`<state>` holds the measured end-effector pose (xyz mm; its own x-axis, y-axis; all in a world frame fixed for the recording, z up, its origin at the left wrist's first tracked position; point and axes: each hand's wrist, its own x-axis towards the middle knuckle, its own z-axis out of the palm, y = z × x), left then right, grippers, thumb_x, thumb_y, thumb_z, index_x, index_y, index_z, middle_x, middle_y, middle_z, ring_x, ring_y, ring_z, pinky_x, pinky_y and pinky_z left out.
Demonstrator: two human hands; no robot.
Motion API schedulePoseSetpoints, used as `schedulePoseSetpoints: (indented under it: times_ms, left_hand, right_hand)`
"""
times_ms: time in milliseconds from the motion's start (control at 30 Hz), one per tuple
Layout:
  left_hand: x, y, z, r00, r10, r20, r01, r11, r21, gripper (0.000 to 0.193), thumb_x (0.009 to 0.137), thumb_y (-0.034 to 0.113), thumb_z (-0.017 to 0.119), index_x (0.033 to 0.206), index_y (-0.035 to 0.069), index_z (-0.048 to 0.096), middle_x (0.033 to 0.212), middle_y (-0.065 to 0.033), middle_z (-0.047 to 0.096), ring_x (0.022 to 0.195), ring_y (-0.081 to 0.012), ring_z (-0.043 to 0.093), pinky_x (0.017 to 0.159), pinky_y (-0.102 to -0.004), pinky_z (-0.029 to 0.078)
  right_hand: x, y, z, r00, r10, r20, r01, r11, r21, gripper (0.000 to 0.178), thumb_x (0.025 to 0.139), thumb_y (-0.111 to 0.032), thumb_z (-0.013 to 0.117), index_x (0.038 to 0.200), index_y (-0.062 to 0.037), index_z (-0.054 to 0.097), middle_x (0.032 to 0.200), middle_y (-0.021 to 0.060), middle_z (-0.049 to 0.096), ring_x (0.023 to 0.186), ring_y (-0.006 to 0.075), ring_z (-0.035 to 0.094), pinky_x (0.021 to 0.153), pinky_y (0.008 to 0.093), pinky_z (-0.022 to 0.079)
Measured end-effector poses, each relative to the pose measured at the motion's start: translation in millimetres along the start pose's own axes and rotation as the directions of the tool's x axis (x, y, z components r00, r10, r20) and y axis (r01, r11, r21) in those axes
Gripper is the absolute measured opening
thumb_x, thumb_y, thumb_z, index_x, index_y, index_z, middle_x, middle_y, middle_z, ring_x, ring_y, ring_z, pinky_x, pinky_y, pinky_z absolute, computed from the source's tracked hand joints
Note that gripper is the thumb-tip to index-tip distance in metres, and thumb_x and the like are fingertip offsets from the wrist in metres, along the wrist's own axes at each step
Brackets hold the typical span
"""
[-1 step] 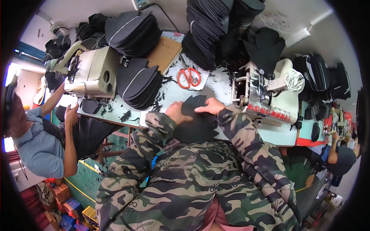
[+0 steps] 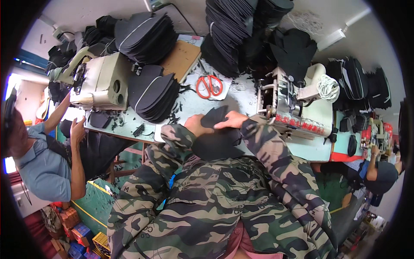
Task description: The person takes black shoe upper pieces one by one, feeds their edges through a skiving machine by hand to skive them, and stacks the processed pieces on the machine.
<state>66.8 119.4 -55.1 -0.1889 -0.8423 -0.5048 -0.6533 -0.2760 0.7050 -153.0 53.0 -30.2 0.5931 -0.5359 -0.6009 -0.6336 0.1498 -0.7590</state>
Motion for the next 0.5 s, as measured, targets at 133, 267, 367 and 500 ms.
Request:
schedulePoseSetpoints:
  times_ms: [133, 267, 367, 500]
  left_hand:
    - [-30, -21, -6, 0.984, 0.137, -0.112, -0.117, 0.978, 0.17, 0.068, 0.06, 0.038, 0.085, 0.113, 0.002, 0.064, 0.106, -0.0182, 0.066, 0.099, -0.0356, 0.063, 0.088, -0.041, 0.049]
    - [-39, -9, 1, 0.977, 0.185, -0.103, -0.191, 0.98, -0.057, 0.07, 0.062, 0.023, 0.084, 0.122, -0.001, 0.056, 0.101, -0.0218, 0.067, 0.092, -0.0355, 0.066, 0.084, -0.04, 0.051]
    - [-24, 52, 4, 0.942, 0.336, 0.025, -0.337, 0.934, 0.122, 0.063, 0.073, 0.018, 0.078, 0.127, 0.0, 0.052, 0.096, -0.0196, 0.067, 0.097, -0.0307, 0.067, 0.082, -0.0357, 0.052]
    - [44, 75, -38, 0.887, 0.438, 0.145, -0.263, 0.739, -0.62, 0.038, 0.091, 0.015, 0.059, 0.125, 0.0, 0.054, 0.091, -0.0149, 0.068, 0.08, -0.0229, 0.071, 0.066, -0.0317, 0.055]
  right_hand:
    - [32, -18, 14, 0.943, 0.108, 0.314, 0.017, 0.928, -0.373, 0.063, 0.068, -0.05, 0.079, 0.104, 0.0007, 0.069, 0.096, 0.0123, 0.071, 0.09, 0.0226, 0.065, 0.082, 0.0345, 0.049]
    - [28, -16, 24, 0.959, -0.028, 0.282, 0.158, 0.879, -0.45, 0.062, 0.063, -0.048, 0.079, 0.108, -0.0072, 0.07, 0.115, 0.0155, 0.066, 0.108, 0.03, 0.06, 0.092, 0.0371, 0.046]
    - [-7, 9, 4, 0.988, -0.048, 0.146, 0.084, 0.964, -0.253, 0.068, 0.059, -0.041, 0.083, 0.114, -0.004, 0.066, 0.11, 0.0169, 0.068, 0.1, 0.0288, 0.063, 0.089, 0.0342, 0.048]
    - [-108, -27, -60, 0.955, 0.259, 0.145, -0.294, 0.898, 0.329, 0.05, 0.075, -0.027, 0.081, 0.11, 0.0056, 0.067, 0.108, 0.0109, 0.069, 0.098, 0.0158, 0.063, 0.085, 0.0278, 0.05]
